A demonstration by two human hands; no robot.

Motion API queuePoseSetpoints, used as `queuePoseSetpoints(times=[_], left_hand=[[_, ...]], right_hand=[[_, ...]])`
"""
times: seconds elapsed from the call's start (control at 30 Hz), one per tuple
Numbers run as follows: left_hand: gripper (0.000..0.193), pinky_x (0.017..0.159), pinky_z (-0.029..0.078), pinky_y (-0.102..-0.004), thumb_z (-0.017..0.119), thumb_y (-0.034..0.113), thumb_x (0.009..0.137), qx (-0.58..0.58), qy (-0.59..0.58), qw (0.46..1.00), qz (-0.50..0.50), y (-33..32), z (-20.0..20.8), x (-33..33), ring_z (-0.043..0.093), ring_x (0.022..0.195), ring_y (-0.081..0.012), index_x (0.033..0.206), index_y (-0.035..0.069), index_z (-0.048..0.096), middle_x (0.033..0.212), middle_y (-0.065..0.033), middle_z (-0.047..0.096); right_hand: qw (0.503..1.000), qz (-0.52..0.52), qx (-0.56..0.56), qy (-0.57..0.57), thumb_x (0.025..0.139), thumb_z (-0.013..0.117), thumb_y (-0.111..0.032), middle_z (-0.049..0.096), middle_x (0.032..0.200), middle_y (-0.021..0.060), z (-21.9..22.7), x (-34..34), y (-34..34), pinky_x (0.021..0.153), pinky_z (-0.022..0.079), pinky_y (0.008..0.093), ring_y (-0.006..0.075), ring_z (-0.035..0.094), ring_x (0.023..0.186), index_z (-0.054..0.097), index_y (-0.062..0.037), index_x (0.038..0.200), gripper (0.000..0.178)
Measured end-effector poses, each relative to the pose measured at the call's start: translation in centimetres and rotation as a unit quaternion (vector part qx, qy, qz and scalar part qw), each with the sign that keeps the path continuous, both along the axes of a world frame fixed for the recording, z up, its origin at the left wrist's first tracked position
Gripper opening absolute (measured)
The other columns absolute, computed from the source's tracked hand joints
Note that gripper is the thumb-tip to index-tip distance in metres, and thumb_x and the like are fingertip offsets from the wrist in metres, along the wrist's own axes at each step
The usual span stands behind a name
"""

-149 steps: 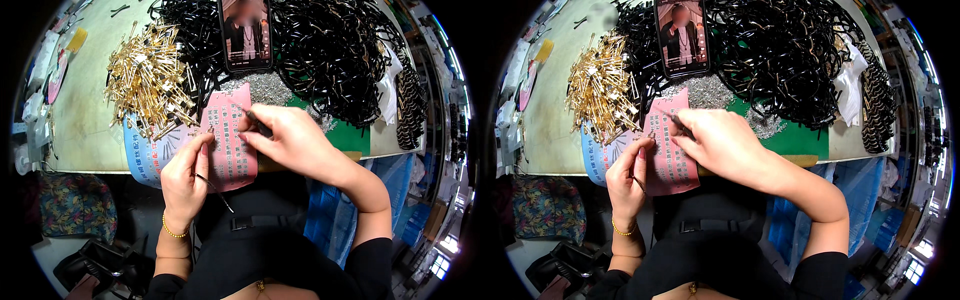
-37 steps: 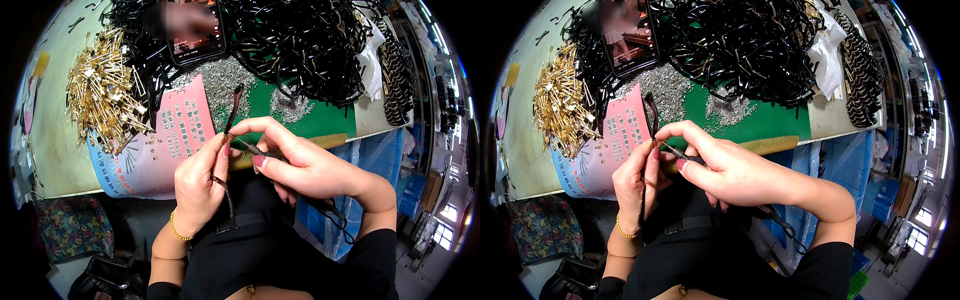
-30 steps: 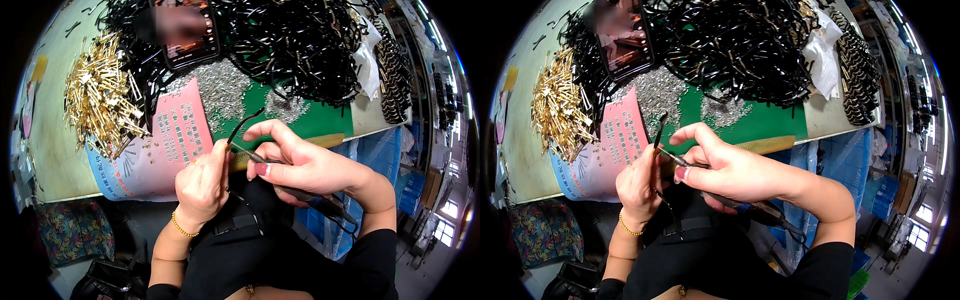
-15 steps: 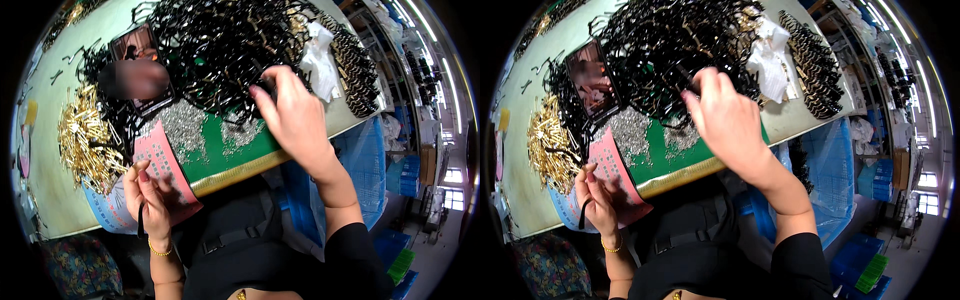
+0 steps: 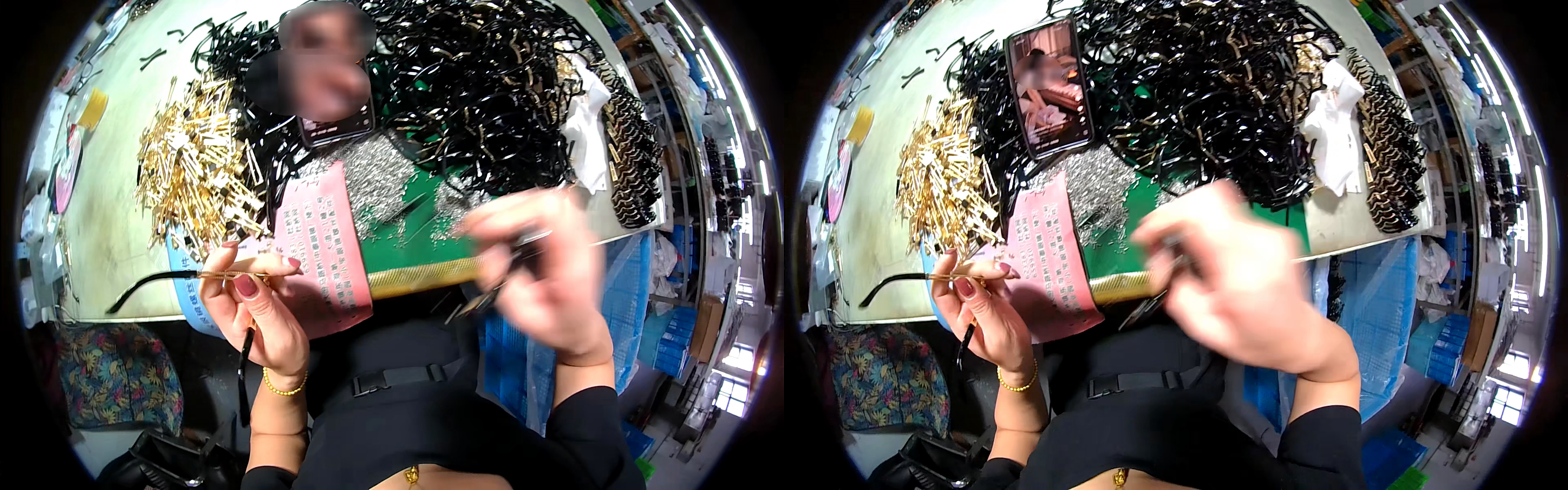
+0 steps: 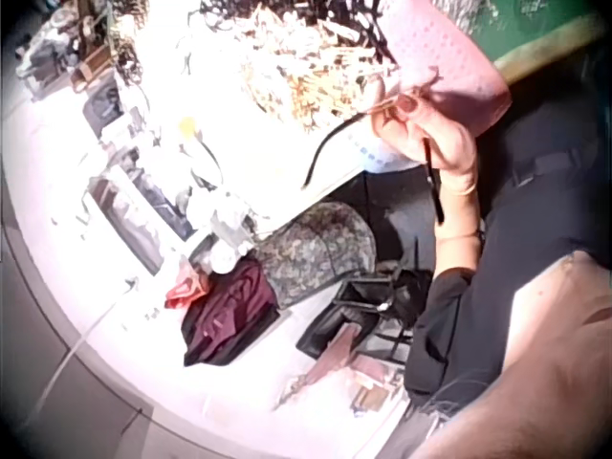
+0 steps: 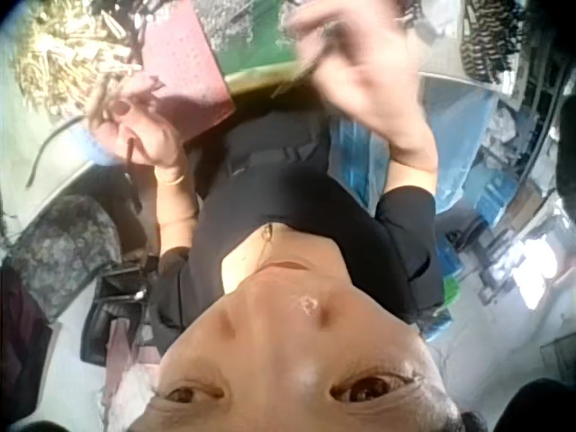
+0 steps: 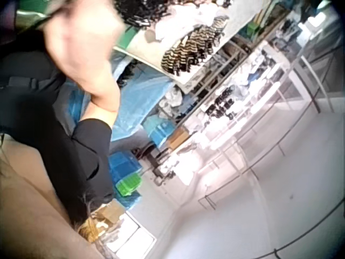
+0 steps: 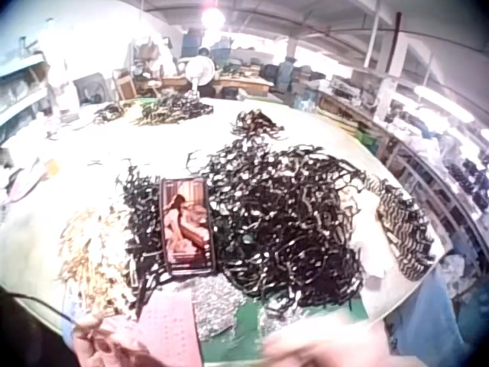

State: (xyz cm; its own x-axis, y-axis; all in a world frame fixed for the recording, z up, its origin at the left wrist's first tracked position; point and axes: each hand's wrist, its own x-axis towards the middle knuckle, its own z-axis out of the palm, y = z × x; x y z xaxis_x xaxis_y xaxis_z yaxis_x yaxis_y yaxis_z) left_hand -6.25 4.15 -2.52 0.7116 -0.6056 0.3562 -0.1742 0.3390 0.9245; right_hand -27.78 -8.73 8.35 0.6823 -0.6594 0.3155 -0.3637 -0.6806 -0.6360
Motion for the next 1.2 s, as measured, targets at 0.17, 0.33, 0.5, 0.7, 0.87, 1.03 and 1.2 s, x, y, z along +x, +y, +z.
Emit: queuePoseSetpoints(times=[0.17,0.33,0.5,0.7,0.87,1.03,1.2], left_hand=[[0.023,0.078,0.050,-0.0270,0.046,0.015,0.111,0.113,0.003,0.989,-0.092,0.1,-0.1,-0.1,0.061,0.083,-0.0118,0.129,0.001,0.050,0.095,-0.0078,0.067],[0.016,0.073,0.049,-0.0259,0.051,0.009,0.109,0.227,-0.323,0.916,-0.076,-0.4,-1.6,1.0,0.062,0.078,-0.0147,0.118,0.001,0.061,0.085,-0.0068,0.064],[0.017,0.070,0.048,-0.0271,0.051,0.010,0.109,0.272,-0.351,0.893,-0.069,-1.5,-1.1,1.1,0.059,0.075,-0.0133,0.120,0.002,0.061,0.082,-0.0056,0.063],[0.021,0.071,0.048,-0.0229,0.045,0.014,0.112,0.135,-0.018,0.986,-0.095,-1.1,-1.1,1.8,0.060,0.083,-0.0094,0.120,-0.001,0.057,0.103,-0.0099,0.068],[0.023,0.049,0.053,-0.0205,0.053,0.010,0.108,0.152,0.064,0.981,-0.098,-1.7,0.4,1.9,0.066,0.062,-0.0114,0.121,-0.007,0.062,0.105,-0.0148,0.068],[0.017,0.061,0.059,-0.0223,0.053,0.006,0.107,0.156,0.131,0.966,-0.157,-3.9,-0.2,2.3,0.071,0.073,-0.0132,0.120,-0.004,0.058,0.105,-0.0120,0.066],[0.016,0.058,0.056,-0.0203,0.056,0.005,0.106,0.293,0.087,0.919,-0.249,-2.7,0.7,2.4,0.072,0.076,-0.0105,0.119,-0.002,0.060,0.103,-0.0078,0.070]], right_hand=[[0.975,0.143,0.144,0.088,0.085,0.067,-0.008,0.063,0.088,0.0127,-7.3,3.2,3.7,0.062,0.053,0.0460,0.0363,0.067,0.078,0.050,-0.0061,0.105,0.027],[0.952,0.099,0.145,0.249,0.093,0.065,-0.018,0.056,0.107,0.0151,-4.9,0.1,3.1,0.062,0.055,0.0439,0.0345,0.068,0.080,0.046,-0.0066,0.130,0.043],[0.941,0.021,0.009,0.338,0.095,0.063,-0.012,0.053,0.096,0.0114,-4.2,-0.7,1.6,0.057,0.054,0.0400,0.0283,0.066,0.073,0.057,-0.0185,0.132,0.039],[0.936,0.002,-0.035,0.350,0.096,0.065,-0.017,0.052,0.093,0.0093,-5.6,-1.0,1.7,0.052,0.050,0.0372,0.0254,0.062,0.066,0.059,-0.0292,0.141,0.047],[0.939,-0.006,-0.032,0.342,0.097,0.065,-0.017,0.052,0.093,0.0101,-5.8,-1.0,1.7,0.052,0.050,0.0373,0.0255,0.063,0.066,0.059,-0.0288,0.140,0.046],[0.924,-0.004,-0.041,0.381,0.096,0.065,-0.015,0.052,0.093,0.0111,-5.6,-0.3,1.8,0.052,0.051,0.0379,0.0253,0.064,0.066,0.056,-0.0304,0.145,0.052],[0.921,0.014,-0.077,0.381,0.094,0.065,-0.013,0.053,0.091,0.0111,-5.5,-0.5,1.8,0.052,0.052,0.0378,0.0256,0.063,0.065,0.051,-0.0324,0.151,0.062]])
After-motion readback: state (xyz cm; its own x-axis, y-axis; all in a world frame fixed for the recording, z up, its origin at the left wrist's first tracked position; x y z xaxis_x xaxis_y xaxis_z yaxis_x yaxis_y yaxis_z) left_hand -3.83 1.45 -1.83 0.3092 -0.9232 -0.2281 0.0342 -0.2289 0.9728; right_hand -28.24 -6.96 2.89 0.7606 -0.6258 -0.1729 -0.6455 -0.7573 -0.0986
